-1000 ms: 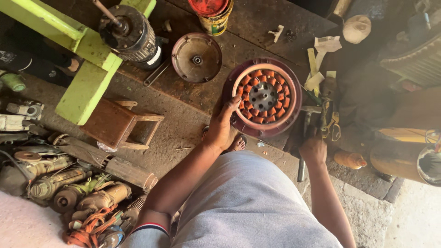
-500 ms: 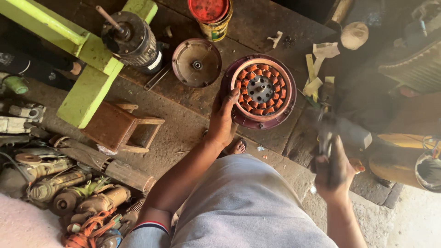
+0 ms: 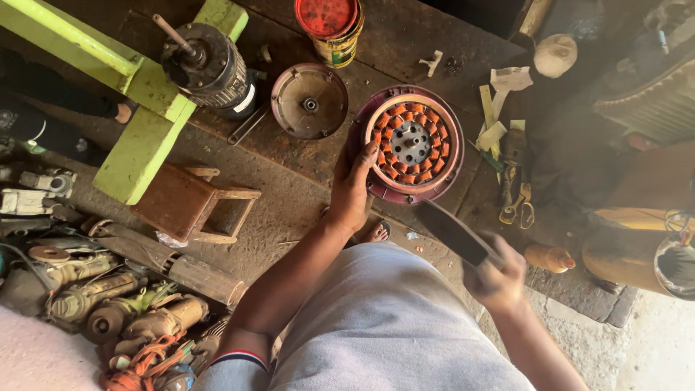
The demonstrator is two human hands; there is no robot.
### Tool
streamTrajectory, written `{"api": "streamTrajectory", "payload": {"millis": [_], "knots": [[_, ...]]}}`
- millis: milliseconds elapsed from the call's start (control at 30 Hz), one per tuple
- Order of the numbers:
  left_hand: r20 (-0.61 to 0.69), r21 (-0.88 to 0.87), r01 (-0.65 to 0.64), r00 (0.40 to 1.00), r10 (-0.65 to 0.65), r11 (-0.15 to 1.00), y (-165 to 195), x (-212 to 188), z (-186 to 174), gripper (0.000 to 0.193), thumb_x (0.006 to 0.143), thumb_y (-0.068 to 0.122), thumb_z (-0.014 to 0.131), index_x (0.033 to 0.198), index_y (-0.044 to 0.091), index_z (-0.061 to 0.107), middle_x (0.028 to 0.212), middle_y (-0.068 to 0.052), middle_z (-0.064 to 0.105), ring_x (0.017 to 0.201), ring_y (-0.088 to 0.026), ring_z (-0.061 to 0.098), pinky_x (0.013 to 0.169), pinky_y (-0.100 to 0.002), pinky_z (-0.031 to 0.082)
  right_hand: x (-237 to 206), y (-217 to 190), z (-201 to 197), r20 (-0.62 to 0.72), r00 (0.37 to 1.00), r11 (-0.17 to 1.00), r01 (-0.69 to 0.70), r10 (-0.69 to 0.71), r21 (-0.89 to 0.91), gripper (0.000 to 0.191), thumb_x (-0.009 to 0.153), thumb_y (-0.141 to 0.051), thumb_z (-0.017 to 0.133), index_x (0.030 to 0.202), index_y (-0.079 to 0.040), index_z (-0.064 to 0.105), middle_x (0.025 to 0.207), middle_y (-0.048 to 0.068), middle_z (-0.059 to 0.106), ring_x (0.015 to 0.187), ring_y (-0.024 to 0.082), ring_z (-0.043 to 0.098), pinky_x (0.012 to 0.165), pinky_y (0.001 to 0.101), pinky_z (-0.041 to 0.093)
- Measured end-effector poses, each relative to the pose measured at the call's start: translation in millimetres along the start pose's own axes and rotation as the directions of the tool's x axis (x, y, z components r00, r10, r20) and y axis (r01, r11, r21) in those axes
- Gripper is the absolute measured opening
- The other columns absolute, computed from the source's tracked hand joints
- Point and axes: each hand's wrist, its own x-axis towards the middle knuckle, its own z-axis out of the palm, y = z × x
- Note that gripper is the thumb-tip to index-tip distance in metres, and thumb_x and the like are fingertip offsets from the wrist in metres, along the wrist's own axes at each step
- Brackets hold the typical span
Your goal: The person assembles a small electrical motor by placing a copper ring over the stator, tapping it into place with a hammer, and then securing the end cap with bolts. The person uses a hammer and wrench to complete the assembly.
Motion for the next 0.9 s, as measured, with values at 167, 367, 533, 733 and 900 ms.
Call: {"api": "streamTrajectory", "payload": {"millis": [167,367,533,733,900], "knots": [[-0.020,0.215,-0.021,0.999,0.026,0.976,7,-3,-4,0.057,0.102,0.019,0.065,0.150,-0.004,0.046,0.143,-0.015,0.058,0.130,-0.021,0.055,0.111,-0.035,0.045,-5,-3,6,0.126,0.973,0.977,-0.201,0.192,0.064,0.044,0.087,-0.001,0.074,0.128,-0.014,0.067,0.102,0.011,0.072,0.075,0.024,0.072,0.062,0.0327,0.058],[0.290,0.595,-0.327,0.939,0.183,0.734,23,-18,0,0.059,0.105,0.029,0.064,0.150,-0.003,0.044,0.132,-0.018,0.068,0.119,-0.023,0.070,0.101,-0.035,0.058,-1,7,-15,-0.056,0.977,0.951,-0.189,0.208,0.243,0.047,0.099,0.006,0.063,0.144,-0.007,0.055,0.118,0.016,0.069,0.100,0.026,0.072,0.081,0.0309,0.060],[0.404,0.591,-0.424,0.892,0.203,0.686,29,-28,14,0.058,0.107,0.029,0.065,0.151,-0.002,0.043,0.128,-0.020,0.071,0.115,-0.026,0.075,0.099,-0.035,0.062,27,9,-22,-0.252,0.964,0.971,-0.025,0.087,0.240,0.045,0.099,0.009,0.060,0.139,-0.012,0.060,0.118,0.018,0.068,0.099,0.026,0.071,0.079,0.0314,0.061],[0.428,0.648,-0.424,0.890,0.159,0.633,37,-30,14,0.056,0.107,0.026,0.064,0.151,-0.003,0.044,0.120,-0.018,0.074,0.107,-0.026,0.077,0.092,-0.036,0.064,50,2,-16,0.201,0.917,0.930,-0.362,0.343,0.065,0.050,0.092,-0.002,0.074,0.141,-0.009,0.064,0.101,0.016,0.071,0.077,0.028,0.070,0.067,0.0362,0.056],[0.413,0.598,-0.399,0.897,0.160,0.695,42,-34,15,0.055,0.107,0.025,0.064,0.151,-0.002,0.042,0.123,-0.020,0.071,0.109,-0.026,0.076,0.090,-0.036,0.065,41,3,-11,-0.183,0.975,0.976,-0.086,0.123,0.198,0.043,0.101,0.006,0.063,0.141,-0.009,0.057,0.112,0.012,0.070,0.090,0.027,0.072,0.072,0.0333,0.061]]}}
